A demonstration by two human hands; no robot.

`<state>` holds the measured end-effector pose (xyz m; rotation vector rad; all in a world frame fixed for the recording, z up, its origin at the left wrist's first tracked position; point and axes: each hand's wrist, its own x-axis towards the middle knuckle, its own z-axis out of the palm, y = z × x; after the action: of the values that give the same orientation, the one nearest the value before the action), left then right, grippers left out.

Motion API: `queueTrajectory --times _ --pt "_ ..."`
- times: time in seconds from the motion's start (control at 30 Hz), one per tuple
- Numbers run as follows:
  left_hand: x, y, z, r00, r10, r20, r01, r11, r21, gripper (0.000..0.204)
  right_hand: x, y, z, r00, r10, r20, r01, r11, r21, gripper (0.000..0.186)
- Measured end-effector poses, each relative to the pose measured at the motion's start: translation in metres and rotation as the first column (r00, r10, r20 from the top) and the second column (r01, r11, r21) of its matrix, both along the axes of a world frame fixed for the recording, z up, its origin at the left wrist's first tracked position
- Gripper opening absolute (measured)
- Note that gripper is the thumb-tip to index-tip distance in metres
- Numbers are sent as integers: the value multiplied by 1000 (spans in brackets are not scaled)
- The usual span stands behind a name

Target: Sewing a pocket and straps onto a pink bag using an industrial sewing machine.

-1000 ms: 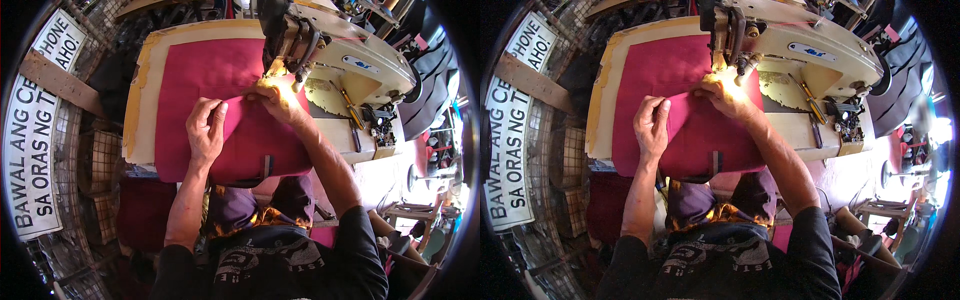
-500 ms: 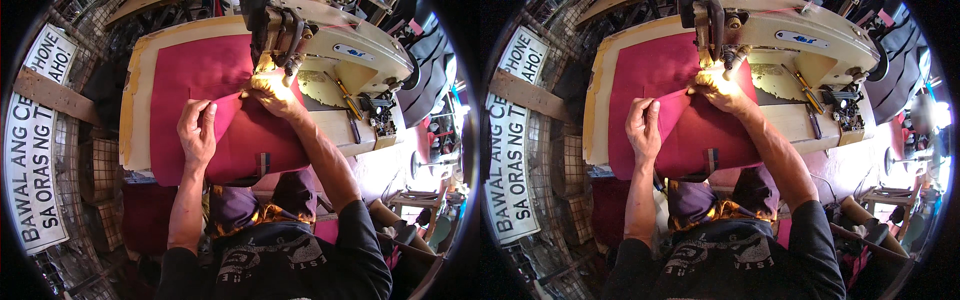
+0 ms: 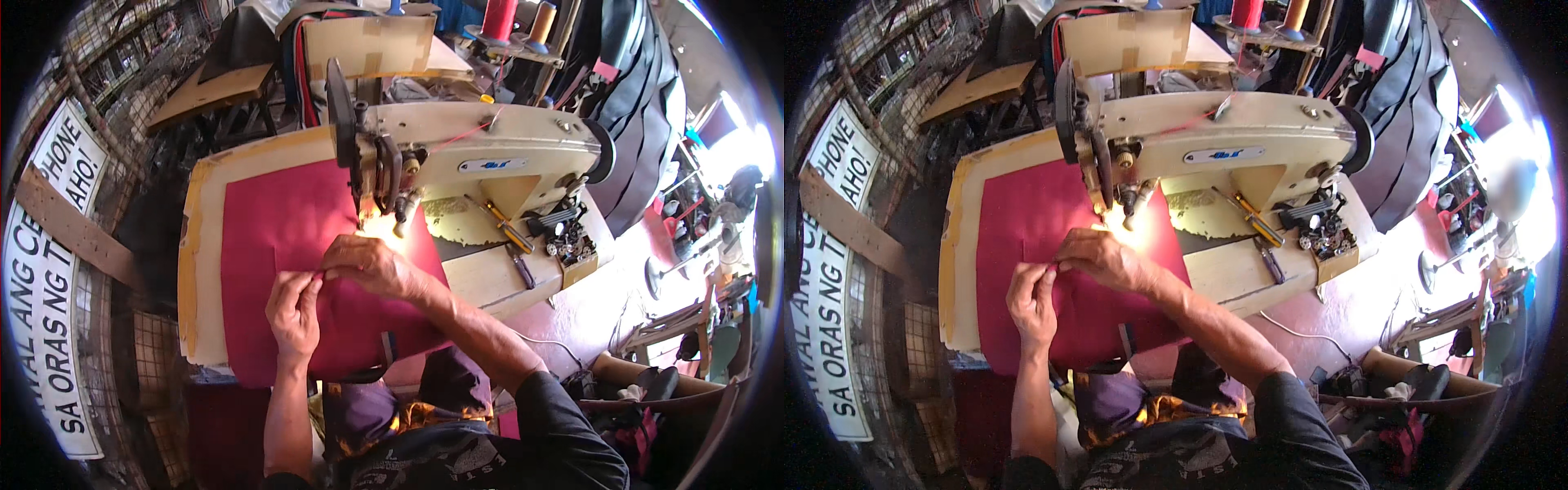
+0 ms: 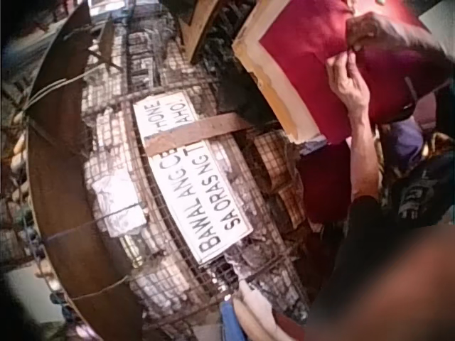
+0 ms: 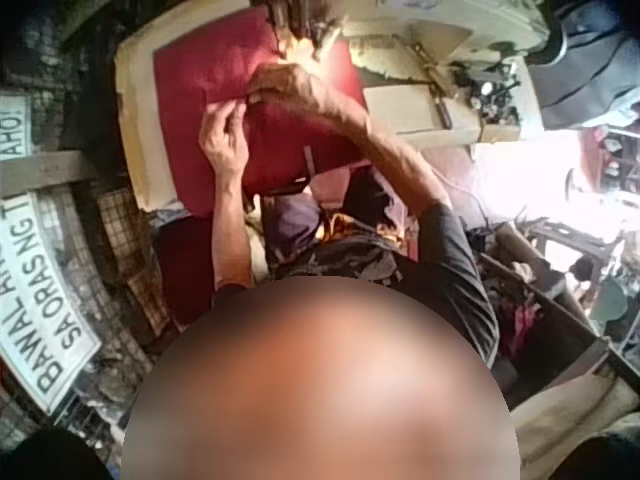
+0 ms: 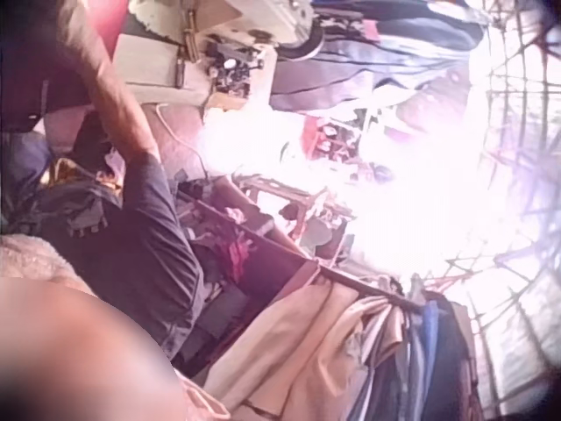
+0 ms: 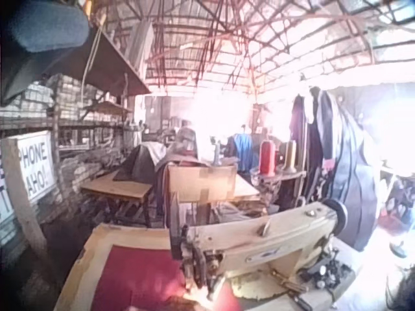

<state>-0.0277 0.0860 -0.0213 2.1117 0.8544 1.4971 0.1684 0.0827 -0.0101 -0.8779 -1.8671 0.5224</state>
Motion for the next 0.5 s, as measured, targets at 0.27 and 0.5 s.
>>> queueTrajectory --times 0.27,0.5 --pt "9 -1 0 994 -105 2 105 994 42 16 15 -17 -19 989 -109 98 93 983 157 12" --pt "19 0 9 902 -263 -342 354 904 240 26 17 -118 3 862 -460 212 475 880 -24 33"
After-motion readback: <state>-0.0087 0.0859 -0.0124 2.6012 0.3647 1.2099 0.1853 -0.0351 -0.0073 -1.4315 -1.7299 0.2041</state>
